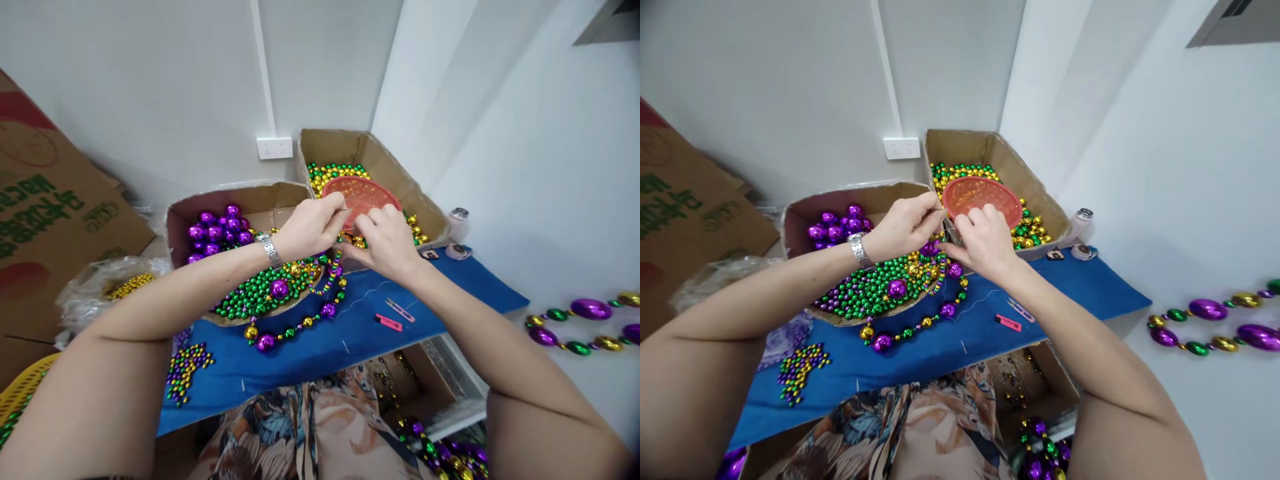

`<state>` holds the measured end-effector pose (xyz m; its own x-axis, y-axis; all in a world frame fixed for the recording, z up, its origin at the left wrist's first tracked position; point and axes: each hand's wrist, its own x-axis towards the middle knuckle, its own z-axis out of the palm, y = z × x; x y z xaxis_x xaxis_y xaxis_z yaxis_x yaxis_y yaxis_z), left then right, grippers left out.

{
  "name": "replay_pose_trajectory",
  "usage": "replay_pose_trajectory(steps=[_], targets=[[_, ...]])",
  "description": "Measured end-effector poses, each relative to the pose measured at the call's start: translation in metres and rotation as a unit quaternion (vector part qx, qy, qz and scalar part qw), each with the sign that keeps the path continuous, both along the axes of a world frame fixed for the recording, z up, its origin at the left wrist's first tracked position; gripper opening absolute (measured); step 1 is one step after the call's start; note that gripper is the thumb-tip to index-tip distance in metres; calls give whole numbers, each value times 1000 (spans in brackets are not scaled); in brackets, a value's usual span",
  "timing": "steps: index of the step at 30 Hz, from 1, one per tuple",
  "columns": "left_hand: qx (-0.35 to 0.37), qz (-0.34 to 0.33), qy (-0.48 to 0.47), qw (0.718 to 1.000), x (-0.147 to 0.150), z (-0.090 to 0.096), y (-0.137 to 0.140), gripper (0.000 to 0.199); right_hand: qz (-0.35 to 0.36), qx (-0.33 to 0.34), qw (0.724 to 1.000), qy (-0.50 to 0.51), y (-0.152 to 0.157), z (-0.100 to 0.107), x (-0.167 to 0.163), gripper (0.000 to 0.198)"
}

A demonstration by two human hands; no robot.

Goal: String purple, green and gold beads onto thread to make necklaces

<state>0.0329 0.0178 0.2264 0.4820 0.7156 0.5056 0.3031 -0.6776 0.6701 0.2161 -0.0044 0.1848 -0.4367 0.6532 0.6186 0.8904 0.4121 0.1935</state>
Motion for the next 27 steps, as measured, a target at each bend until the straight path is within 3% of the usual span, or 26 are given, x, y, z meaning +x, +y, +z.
replay_pose_trajectory(steps=[3,7,9,11,14,16,21,27], targets=[[-123,8,-92,988,5,-8,4,21,-35,34,999,9,-3,-14,-1,30],[-334,23,-257,907,6,-19,7,27,-27,23,998,44,-9,-36,-6,33],[-387,28,-310,868,4,-23,7,26,-28,20,995,95,-13,-50,-12,30],[-404,26,-339,849,2,-28,5,25,-24,5,980,196,-19,-61,-20,24],[-394,15,-350,850,1,-32,2,24,20,-79,926,368,-30,-70,-31,32],[-387,13,-343,856,2,-34,0,24,51,-125,899,417,-37,-71,-35,35],[-380,33,-306,872,5,-37,-1,20,73,-170,914,362,-43,-64,-33,36],[-322,2,-260,910,2,-42,-3,18,74,-309,880,353,-34,-58,-19,41]])
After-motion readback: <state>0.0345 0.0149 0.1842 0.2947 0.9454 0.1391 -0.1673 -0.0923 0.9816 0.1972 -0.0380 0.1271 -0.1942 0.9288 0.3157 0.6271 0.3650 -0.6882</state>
